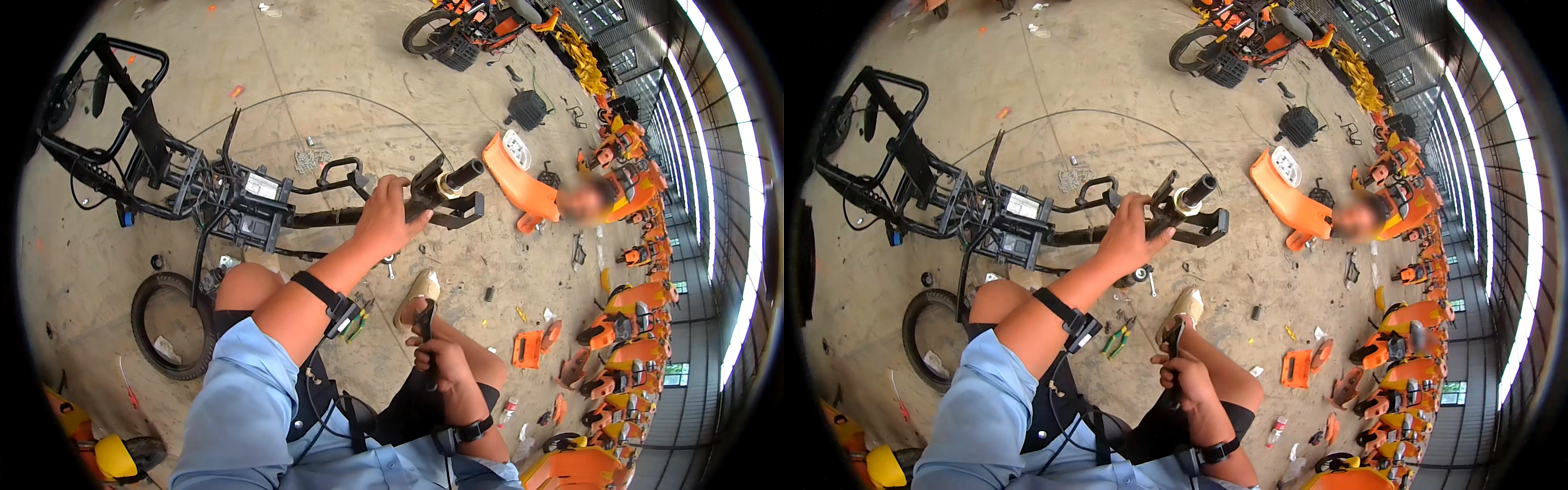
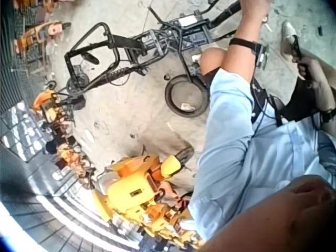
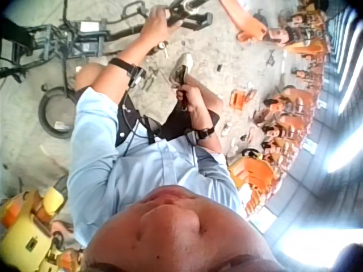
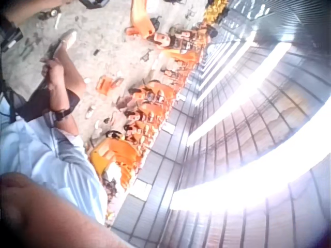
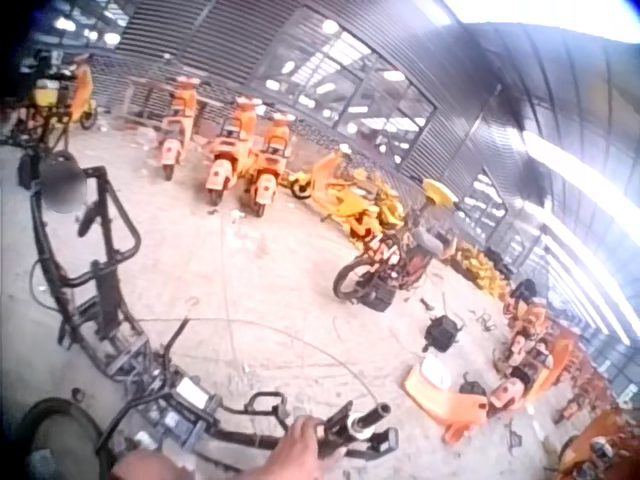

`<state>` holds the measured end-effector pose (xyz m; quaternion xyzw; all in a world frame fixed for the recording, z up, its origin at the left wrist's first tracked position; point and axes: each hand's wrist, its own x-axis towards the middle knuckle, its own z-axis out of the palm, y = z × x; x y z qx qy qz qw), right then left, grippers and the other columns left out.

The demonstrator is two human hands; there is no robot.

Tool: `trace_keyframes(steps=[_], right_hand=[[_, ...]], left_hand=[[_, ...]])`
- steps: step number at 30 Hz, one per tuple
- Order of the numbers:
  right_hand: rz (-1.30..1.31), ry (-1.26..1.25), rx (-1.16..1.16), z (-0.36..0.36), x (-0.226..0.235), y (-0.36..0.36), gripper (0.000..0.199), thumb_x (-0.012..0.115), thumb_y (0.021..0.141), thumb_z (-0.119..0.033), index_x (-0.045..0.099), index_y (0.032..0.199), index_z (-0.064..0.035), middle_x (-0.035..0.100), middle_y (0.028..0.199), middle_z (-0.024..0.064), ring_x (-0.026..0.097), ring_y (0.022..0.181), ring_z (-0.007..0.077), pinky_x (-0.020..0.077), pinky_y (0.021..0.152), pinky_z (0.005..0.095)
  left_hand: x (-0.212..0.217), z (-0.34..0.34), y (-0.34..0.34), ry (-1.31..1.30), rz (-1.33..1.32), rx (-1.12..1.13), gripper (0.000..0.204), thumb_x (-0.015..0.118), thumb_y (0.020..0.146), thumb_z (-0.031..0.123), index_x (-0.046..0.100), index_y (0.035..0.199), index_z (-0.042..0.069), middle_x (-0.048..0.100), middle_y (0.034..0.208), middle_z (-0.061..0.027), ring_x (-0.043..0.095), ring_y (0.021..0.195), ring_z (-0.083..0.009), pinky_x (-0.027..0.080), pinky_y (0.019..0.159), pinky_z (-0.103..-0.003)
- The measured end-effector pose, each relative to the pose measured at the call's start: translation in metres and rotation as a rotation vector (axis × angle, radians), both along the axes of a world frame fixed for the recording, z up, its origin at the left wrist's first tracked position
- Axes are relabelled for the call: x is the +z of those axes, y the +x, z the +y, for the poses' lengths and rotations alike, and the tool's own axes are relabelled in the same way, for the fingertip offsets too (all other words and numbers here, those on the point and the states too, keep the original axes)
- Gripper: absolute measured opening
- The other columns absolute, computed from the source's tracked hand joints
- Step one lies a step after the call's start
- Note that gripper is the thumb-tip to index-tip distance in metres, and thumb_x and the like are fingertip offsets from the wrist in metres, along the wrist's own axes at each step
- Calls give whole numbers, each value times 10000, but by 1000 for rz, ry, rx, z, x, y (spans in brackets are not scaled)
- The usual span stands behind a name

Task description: The person assembles a scooter frame by using pliers to adjust fasteners, fitting a handlebar onto the steering column, and securing a mounting bracket using a wrench.

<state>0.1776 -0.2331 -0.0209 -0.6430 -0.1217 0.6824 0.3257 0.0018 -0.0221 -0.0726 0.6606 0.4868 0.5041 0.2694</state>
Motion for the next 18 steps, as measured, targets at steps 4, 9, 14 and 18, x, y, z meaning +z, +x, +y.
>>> trace_keyframes(steps=[4, 9, 14, 18], right_hand=[[-227, 219, 104, 24, 49, -12, 318, 481, 944, -95, 515, 1246, -1, 624, 878, 81, 537, 577, 121, 381, 414, 244], [-570, 550, 132, 57, 73, -25, 211, 455, 999, -82, 492, 1196, -16, 620, 875, 71, 430, 423, 79, 319, 351, 231], [-808, 605, 191, 109, 72, -44, 292, 544, 912, -68, 495, 1183, 26, 626, 856, 96, 488, 498, 111, 380, 439, 258], [-1035, 611, 171, 145, 38, -38, 332, 614, 892, -116, 498, 1151, 56, 651, 944, 183, 647, 756, 263, 505, 674, 387]], left_hand=[[-10, -10, -3, -38, 3, 49, 579, 716, 858, 250, 446, 1262, -66, 462, 1239, -242, 534, 1129, -447, 478, 960, -480], [-7, -28, -9, -190, 31, 34, 523, 676, 847, 176, 450, 1269, -35, 448, 1265, -250, 538, 1152, -460, 489, 958, -488], [-2, -40, -19, -229, 45, 62, 515, 670, 835, 154, 458, 1268, -28, 434, 1283, -248, 543, 1150, -461, 488, 958, -492], [-3, -46, -21, -215, 56, 56, 519, 668, 831, 140, 462, 1281, -18, 436, 1290, -236, 552, 1139, -460, 488, 957, -489]])
